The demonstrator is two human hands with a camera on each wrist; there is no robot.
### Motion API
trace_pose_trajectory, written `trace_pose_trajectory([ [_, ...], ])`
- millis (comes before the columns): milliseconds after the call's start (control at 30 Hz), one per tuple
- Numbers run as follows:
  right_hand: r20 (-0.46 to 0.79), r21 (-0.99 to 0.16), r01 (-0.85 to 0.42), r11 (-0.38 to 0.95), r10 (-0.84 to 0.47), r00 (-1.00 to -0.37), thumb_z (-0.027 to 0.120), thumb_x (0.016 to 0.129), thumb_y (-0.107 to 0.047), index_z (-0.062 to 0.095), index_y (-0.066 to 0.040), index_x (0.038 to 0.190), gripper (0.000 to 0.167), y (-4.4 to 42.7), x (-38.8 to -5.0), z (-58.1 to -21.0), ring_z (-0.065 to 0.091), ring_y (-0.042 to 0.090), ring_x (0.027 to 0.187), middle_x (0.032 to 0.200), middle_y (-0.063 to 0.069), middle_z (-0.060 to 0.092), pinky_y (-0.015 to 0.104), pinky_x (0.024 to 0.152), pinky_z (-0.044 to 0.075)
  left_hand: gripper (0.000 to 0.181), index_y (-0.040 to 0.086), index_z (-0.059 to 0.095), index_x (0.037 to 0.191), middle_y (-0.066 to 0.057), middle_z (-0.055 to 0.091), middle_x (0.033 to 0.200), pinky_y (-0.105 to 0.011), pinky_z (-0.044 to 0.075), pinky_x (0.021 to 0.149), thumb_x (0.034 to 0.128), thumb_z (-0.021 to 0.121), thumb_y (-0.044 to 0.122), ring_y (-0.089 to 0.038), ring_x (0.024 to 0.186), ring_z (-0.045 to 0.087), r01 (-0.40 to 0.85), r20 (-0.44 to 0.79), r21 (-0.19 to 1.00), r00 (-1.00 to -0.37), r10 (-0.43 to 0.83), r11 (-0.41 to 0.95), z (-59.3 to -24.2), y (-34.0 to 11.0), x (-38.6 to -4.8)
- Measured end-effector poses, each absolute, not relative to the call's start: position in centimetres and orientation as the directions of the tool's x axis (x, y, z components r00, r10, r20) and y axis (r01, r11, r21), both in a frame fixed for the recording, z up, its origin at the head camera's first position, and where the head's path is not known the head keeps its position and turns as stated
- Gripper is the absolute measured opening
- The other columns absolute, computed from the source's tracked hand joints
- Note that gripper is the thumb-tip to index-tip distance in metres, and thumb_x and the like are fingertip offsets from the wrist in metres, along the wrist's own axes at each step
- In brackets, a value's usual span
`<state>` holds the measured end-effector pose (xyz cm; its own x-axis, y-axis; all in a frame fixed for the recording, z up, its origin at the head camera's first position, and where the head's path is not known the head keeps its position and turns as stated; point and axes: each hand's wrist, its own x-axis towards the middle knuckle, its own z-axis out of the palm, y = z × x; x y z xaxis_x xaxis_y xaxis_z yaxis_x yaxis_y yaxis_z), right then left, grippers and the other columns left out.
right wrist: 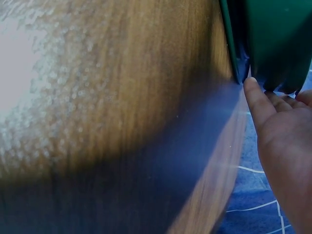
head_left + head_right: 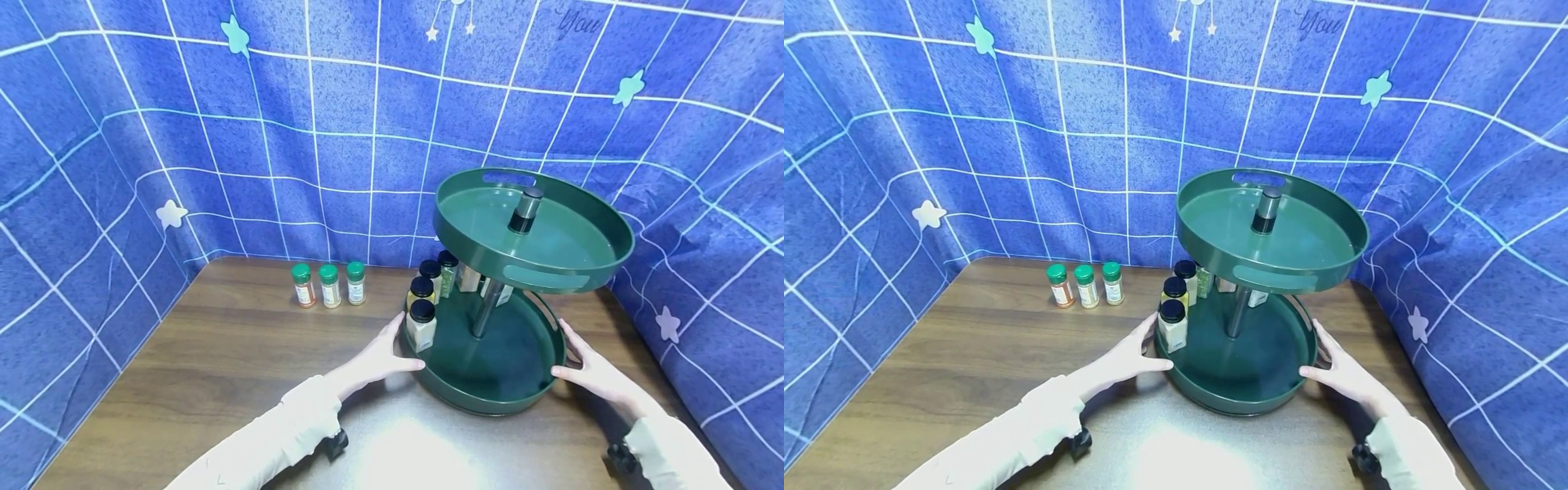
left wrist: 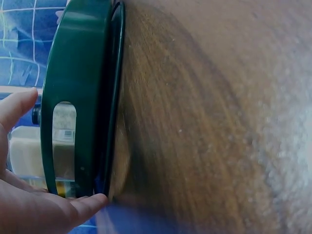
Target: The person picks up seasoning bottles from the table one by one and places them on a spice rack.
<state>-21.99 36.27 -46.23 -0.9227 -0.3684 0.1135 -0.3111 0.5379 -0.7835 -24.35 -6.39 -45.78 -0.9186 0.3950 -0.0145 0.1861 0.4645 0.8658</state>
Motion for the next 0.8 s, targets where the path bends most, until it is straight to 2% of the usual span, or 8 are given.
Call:
trace_pose_trajectory([
  [100,0.128,-0.795,-0.321,0.515,-0.374,-0.918,0.065,0.088,-0.008,0.004,-0.006,0.151,0.088,36.2,-22.0,-46.4,0.026,-0.005,0.13,0.152,0.031,0.009,0.004,0.09,0.035,0.106,0.009,0.013,0.151,-0.02,0.022,0.153,-0.052,0.023,0.112,0.0728,0.079,0.037,-0.035,0.14,0.025,0.188,-0.008,0.867,-0.921,0.39,0.462,-45.9,-6.4,-24.2],
  [133,0.129,-0.798,-0.322,0.51,-0.377,-0.917,0.065,0.088,-0.008,0.004,-0.006,0.151,0.088,36.2,-22.0,-46.4,0.026,-0.005,0.13,0.152,0.031,0.009,0.004,0.09,0.035,0.107,0.008,0.013,0.151,-0.02,0.022,0.153,-0.052,0.023,0.112,0.0727,0.079,0.037,-0.035,0.139,0.026,0.19,-0.006,0.867,-0.921,0.39,0.46,-45.9,-6.4,-24.0],
  [200,0.124,-0.8,-0.316,0.511,-0.374,-0.919,0.065,0.088,-0.008,0.004,-0.005,0.151,0.088,36.2,-22.0,-46.4,0.025,0.003,0.133,0.152,0.031,0.008,0.004,0.09,0.034,0.107,0.007,0.012,0.151,-0.019,0.021,0.154,-0.051,0.023,0.112,0.0727,0.079,0.037,-0.034,0.139,0.027,0.189,-0.008,0.869,-0.919,0.393,0.458,-45.9,-6.3,-23.7],
  [333,0.102,-0.792,-0.296,0.534,-0.362,-0.927,0.065,0.088,-0.009,0.002,-0.004,0.151,0.089,36.2,-22.0,-46.3,0.021,0.041,0.135,0.152,0.031,0.007,0.003,0.09,0.032,0.108,0.006,0.011,0.151,-0.018,0.019,0.155,-0.051,0.023,0.112,0.0729,0.079,0.039,-0.034,0.14,0.026,0.192,-0.018,0.863,-0.913,0.408,0.468,-45.7,-6.3,-22.9],
  [400,0.096,-0.788,-0.29,0.544,-0.357,-0.929,0.066,0.087,-0.01,0.002,-0.004,0.151,0.09,36.2,-22.0,-46.3,0.019,0.051,0.131,0.152,0.031,0.006,0.002,0.089,0.032,0.108,0.007,0.011,0.151,-0.017,0.018,0.155,-0.052,0.023,0.112,0.0729,0.078,0.04,-0.034,0.141,0.024,0.189,-0.028,0.857,-0.912,0.41,0.48,-45.7,-6.3,-22.6],
  [800,0.066,-0.783,-0.264,0.562,-0.348,-0.935,0.067,0.087,-0.012,0.001,-0.004,0.151,0.092,36.2,-21.9,-46.1,0.018,0.059,0.128,0.152,0.031,0.005,0.001,0.088,0.03,0.107,0.009,0.01,0.152,-0.016,0.017,0.156,-0.055,0.021,0.112,0.0745,0.078,0.039,-0.034,0.142,0.02,0.158,-0.07,0.866,-0.901,0.428,0.474,-45.5,-6.3,-20.9],
])
